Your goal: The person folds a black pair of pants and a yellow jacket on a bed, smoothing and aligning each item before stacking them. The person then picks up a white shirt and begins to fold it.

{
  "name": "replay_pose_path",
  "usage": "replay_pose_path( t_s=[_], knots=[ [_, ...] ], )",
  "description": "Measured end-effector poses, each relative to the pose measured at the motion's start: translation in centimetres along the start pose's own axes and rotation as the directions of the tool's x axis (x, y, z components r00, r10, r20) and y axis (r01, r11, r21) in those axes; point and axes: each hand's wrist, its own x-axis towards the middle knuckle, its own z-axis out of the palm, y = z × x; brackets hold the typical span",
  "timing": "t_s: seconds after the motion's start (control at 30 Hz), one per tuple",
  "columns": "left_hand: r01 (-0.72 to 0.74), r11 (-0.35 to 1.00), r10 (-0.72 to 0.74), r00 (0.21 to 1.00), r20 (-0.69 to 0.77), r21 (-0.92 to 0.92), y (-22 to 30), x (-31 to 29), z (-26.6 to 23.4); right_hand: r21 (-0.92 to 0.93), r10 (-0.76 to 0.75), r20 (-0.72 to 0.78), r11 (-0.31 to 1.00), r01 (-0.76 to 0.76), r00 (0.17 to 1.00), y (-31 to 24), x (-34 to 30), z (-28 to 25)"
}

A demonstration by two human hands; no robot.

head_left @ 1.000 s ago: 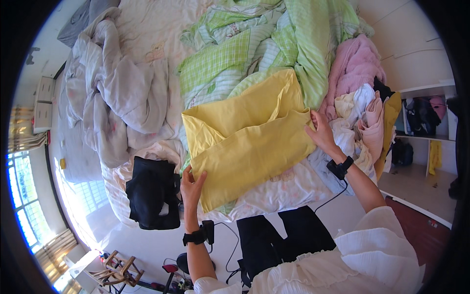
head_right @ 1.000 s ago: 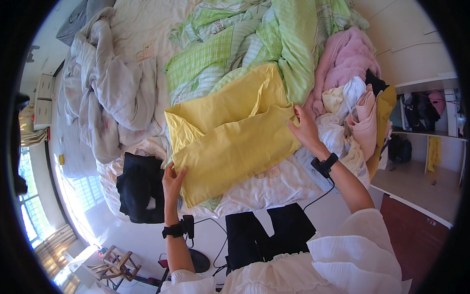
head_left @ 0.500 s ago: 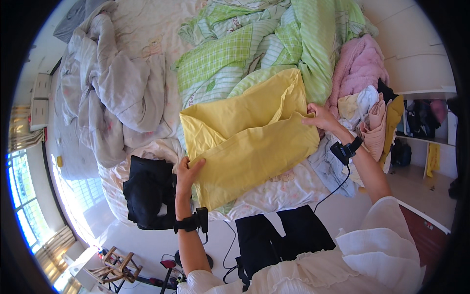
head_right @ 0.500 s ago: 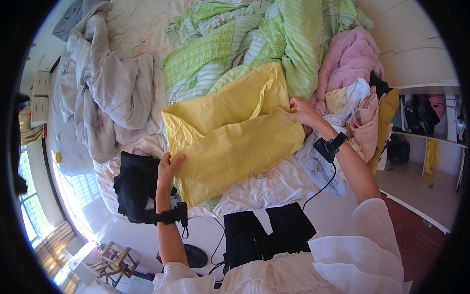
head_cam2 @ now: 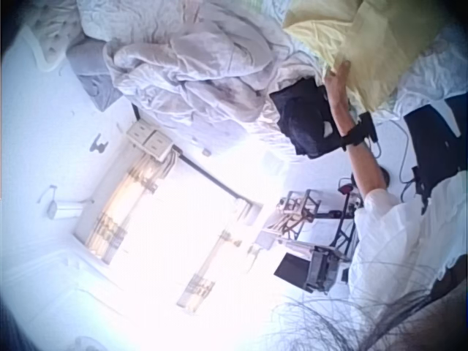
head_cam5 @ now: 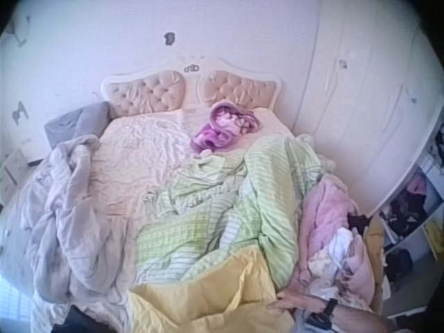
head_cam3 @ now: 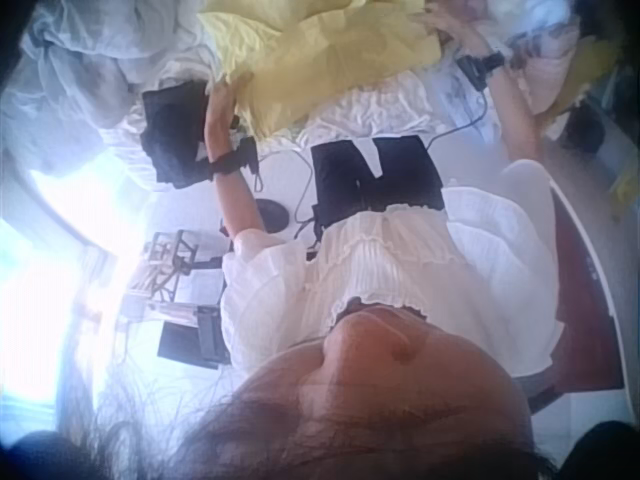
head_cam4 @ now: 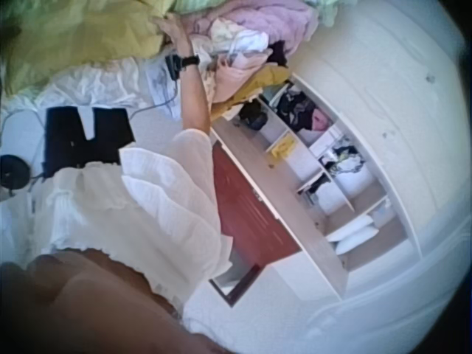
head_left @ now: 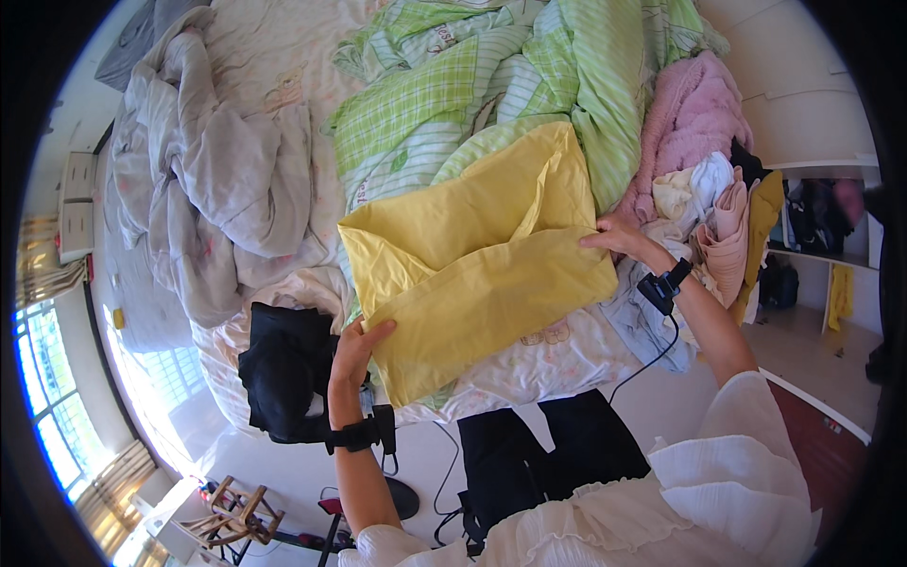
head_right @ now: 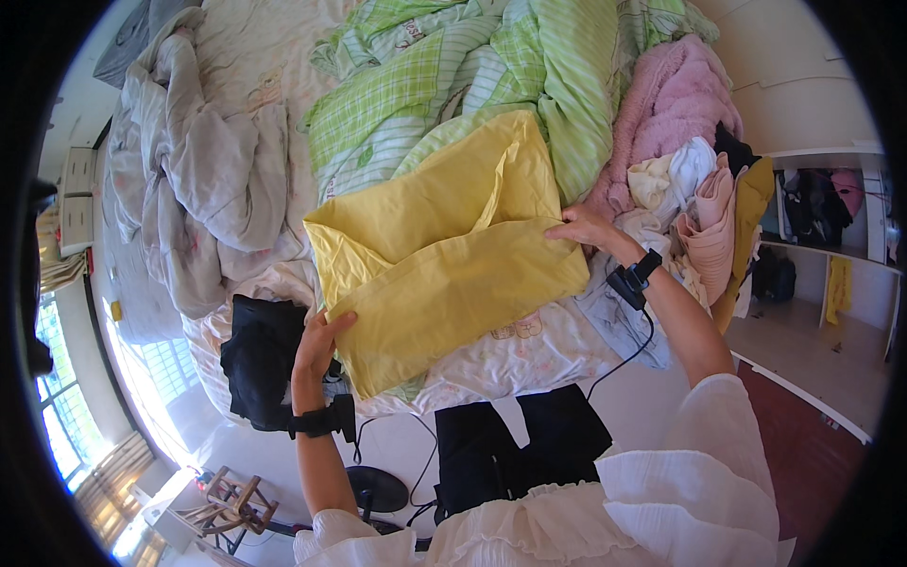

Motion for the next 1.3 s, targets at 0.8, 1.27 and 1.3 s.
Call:
replay_pose_path(
  t_s=[0.8, 1.27, 1.3],
  knots=[
    [-0.659, 0.669, 0.737, 0.648, -0.193, 0.344, 17.6, -12.4, 1.2, -0.049, -0.619, -0.494, 0.720, 0.692, 0.610, -19.0, -13.6, -4.3],
    [-0.788, 0.169, 0.983, 0.178, -0.044, 0.593, 19.4, -17.7, 2.5, -0.395, -0.691, -0.716, 0.521, 0.757, 0.102, -18.1, -23.9, 1.9],
    [-0.791, 0.201, 0.975, 0.217, -0.042, 0.578, 17.9, -17.8, 2.9, -0.430, -0.705, -0.703, 0.526, 0.734, 0.093, -16.8, -24.4, 2.7]
  ],
)
